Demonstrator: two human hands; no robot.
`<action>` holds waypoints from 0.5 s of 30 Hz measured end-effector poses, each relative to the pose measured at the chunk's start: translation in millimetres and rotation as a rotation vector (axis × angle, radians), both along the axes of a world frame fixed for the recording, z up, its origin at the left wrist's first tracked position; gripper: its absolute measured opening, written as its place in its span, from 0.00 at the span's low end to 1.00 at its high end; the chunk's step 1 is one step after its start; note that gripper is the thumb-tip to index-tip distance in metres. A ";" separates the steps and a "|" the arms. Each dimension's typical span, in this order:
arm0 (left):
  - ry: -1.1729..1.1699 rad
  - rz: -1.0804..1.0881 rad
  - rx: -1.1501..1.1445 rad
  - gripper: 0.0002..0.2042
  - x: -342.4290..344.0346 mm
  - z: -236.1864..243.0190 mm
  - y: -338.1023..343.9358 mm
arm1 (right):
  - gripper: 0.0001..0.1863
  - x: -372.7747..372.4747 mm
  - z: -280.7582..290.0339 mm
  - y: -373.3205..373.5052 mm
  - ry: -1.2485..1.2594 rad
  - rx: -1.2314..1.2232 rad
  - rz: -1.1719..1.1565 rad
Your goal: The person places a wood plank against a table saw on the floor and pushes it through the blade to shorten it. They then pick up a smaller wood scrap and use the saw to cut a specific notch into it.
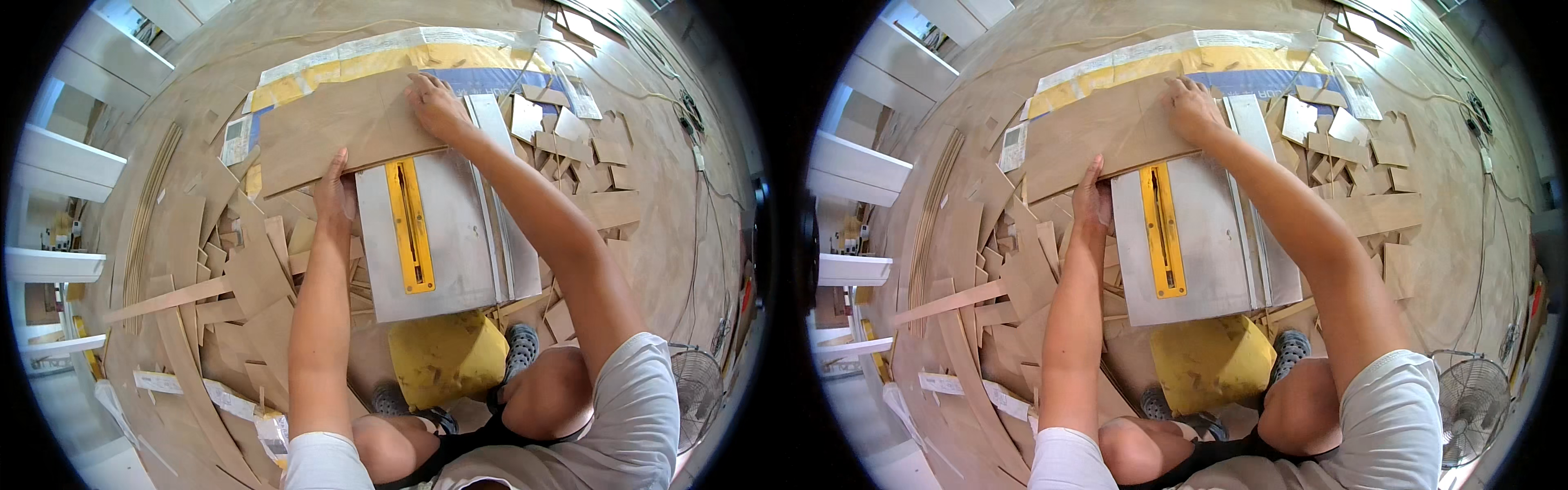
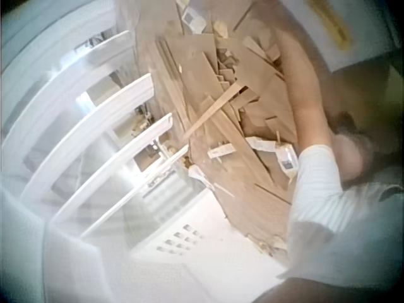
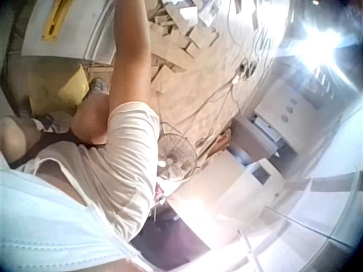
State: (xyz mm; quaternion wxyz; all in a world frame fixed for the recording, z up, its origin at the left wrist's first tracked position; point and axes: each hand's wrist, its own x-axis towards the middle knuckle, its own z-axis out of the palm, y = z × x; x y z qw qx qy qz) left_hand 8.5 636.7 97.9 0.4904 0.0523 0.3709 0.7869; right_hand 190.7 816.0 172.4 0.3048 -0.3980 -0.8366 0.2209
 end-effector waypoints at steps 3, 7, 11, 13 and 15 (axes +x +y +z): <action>0.003 -0.016 -0.062 0.21 9.9 1.7 -8.7 | 0.24 5.0 -18.3 -7.4 -0.078 0.142 -0.017; 0.070 -0.004 -0.074 0.16 7.8 6.6 -21.4 | 0.23 3.2 -25.4 -16.6 -0.097 0.189 -0.018; 0.054 0.017 -0.092 0.16 13.5 12.0 -27.7 | 0.23 6.8 -30.3 -17.4 -0.072 0.235 -0.061; 0.041 0.039 -0.085 0.16 15.2 12.2 -29.9 | 0.23 7.4 -28.5 -23.6 -0.100 0.204 -0.098; 0.024 0.018 -0.119 0.16 17.1 15.0 -36.5 | 0.23 8.8 -24.4 -28.6 -0.128 0.181 -0.116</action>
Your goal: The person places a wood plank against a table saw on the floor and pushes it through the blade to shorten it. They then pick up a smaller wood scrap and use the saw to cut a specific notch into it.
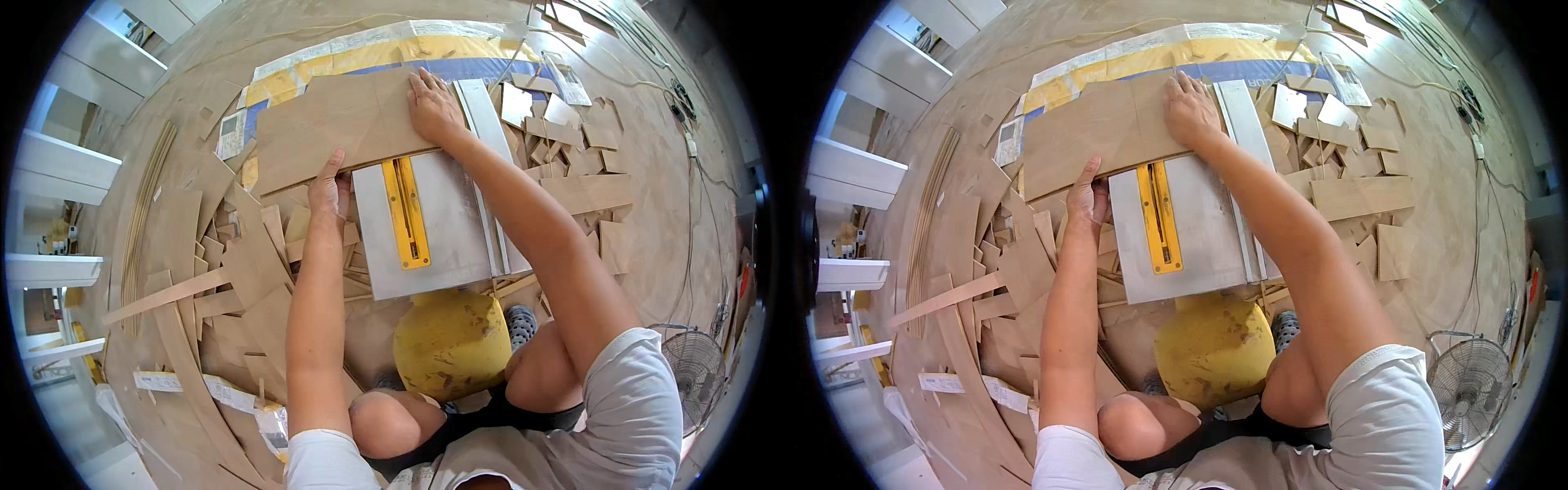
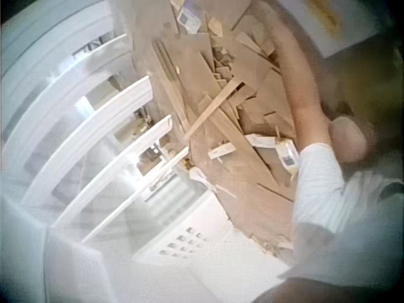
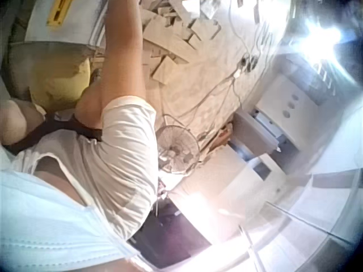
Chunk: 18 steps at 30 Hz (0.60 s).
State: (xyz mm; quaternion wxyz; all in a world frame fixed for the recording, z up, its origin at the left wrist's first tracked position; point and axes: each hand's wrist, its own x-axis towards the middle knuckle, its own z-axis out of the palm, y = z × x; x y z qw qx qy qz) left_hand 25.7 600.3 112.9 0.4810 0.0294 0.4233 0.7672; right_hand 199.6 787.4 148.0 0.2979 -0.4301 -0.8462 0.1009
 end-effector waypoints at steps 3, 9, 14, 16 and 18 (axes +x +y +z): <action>-0.035 0.014 0.008 0.17 4.8 2.3 -2.5 | 0.24 3.2 2.5 -2.6 -0.008 -0.025 0.002; -0.024 0.007 0.008 0.16 2.8 -5.1 -1.3 | 0.24 7.6 0.0 -1.1 0.028 -0.038 0.006; -0.052 -0.030 -0.002 0.16 -2.2 -13.6 -2.9 | 0.24 8.7 -1.1 -5.9 0.029 -0.014 0.011; -0.045 -0.005 -0.003 0.15 1.1 -11.8 -2.4 | 0.24 9.9 -2.5 -4.7 0.036 -0.005 0.008; -0.051 -0.045 0.013 0.15 -1.8 -13.4 -1.6 | 0.24 11.2 -3.1 -2.6 0.050 -0.023 0.010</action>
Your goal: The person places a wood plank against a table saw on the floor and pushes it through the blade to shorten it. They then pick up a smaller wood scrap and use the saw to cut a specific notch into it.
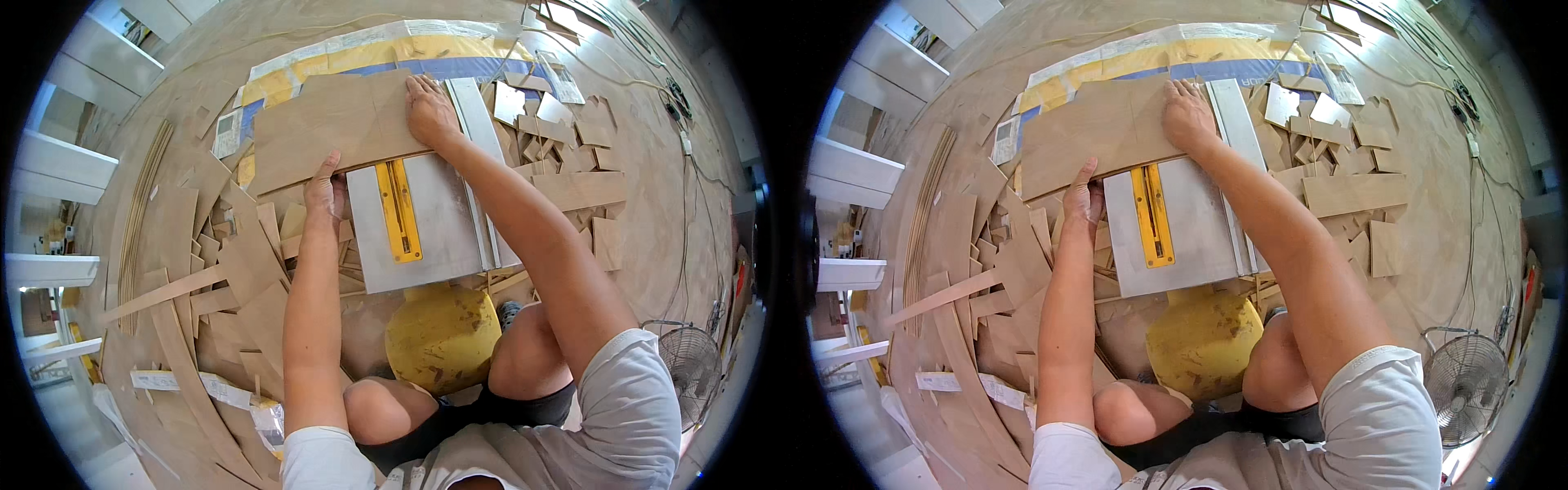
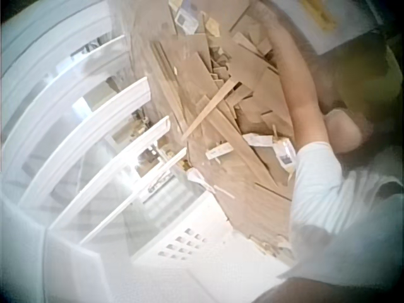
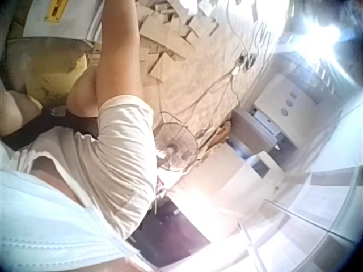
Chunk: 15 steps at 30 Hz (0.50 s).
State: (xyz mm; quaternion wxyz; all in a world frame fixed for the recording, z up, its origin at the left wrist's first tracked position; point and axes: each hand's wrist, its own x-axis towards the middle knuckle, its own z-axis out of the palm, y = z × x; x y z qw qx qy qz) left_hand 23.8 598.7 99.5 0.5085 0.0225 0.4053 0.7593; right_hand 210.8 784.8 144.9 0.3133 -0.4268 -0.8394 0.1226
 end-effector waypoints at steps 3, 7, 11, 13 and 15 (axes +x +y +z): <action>0.019 -0.009 -0.032 0.14 2.8 7.5 -5.2 | 0.25 -1.9 0.1 -3.8 -0.021 -0.027 -0.009; 0.022 0.040 -0.016 0.16 8.2 15.9 -3.9 | 0.25 -0.5 3.8 -7.2 -0.042 -0.038 -0.026; 0.033 0.024 -0.002 0.19 5.8 13.4 -3.9 | 0.24 -1.1 4.0 -6.8 -0.040 -0.002 -0.045; 0.038 0.027 -0.001 0.20 4.2 10.1 -6.4 | 0.25 1.2 5.2 -10.3 -0.017 -0.021 0.001; 0.043 0.026 0.027 0.19 3.2 6.2 -8.6 | 0.25 1.1 8.0 -15.0 -0.018 -0.011 0.005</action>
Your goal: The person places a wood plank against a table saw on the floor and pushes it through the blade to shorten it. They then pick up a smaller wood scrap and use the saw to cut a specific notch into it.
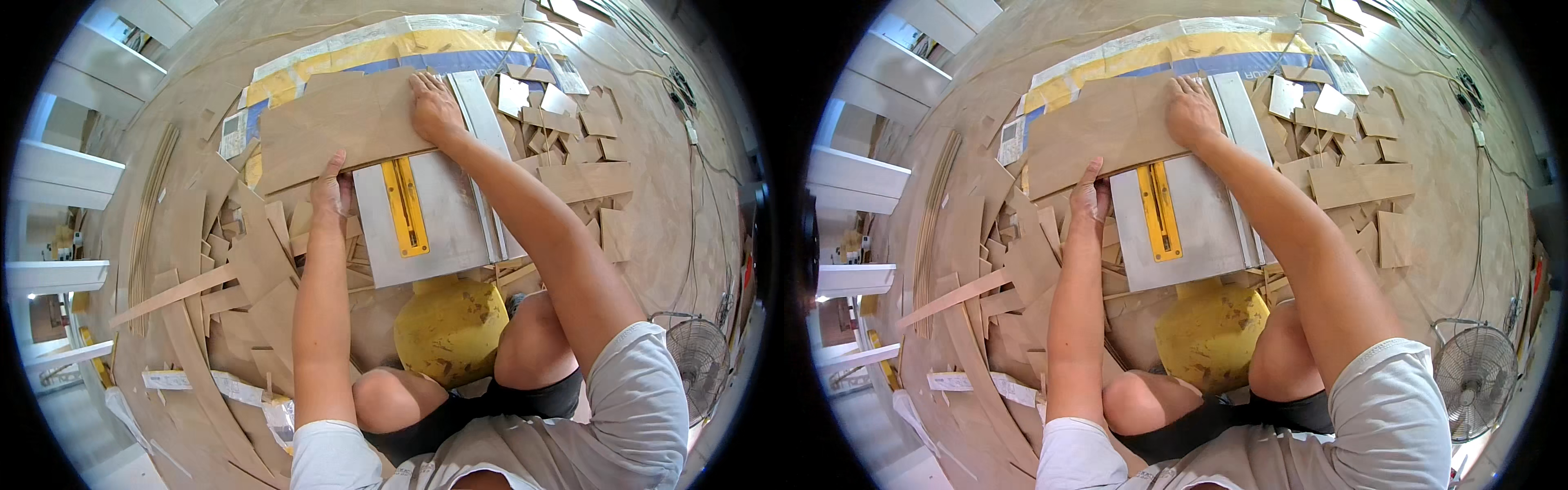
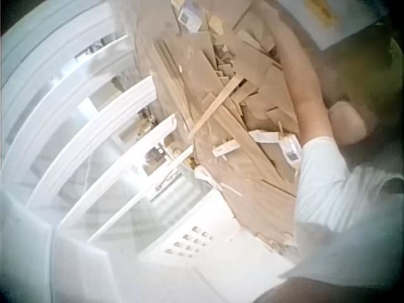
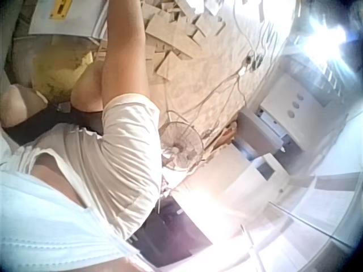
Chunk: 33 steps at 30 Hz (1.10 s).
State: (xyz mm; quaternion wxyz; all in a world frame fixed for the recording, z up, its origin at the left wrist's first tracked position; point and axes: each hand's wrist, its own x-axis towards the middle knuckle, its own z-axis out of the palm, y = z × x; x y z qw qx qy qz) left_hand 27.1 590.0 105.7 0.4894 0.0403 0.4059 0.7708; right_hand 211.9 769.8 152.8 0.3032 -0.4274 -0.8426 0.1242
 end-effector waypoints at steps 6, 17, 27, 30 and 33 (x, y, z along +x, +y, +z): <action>0.003 0.014 -0.031 0.18 2.9 -1.5 1.5 | 0.24 3.7 -6.1 0.2 0.010 0.023 -0.038; -0.040 -0.004 -0.051 0.15 10.3 5.2 -16.1 | 0.27 9.4 1.8 -16.1 -0.052 -0.053 -0.016; -0.027 -0.019 -0.114 0.19 19.4 6.1 -37.4 | 0.27 18.5 1.5 -34.0 -0.095 -0.019 0.005; -0.029 -0.032 -0.019 0.20 25.6 11.3 -43.5 | 0.27 22.2 4.3 -41.2 -0.092 -0.013 0.020; -0.017 -0.035 -0.086 0.21 33.3 19.2 -52.1 | 0.27 26.8 6.4 -49.8 -0.085 -0.033 0.006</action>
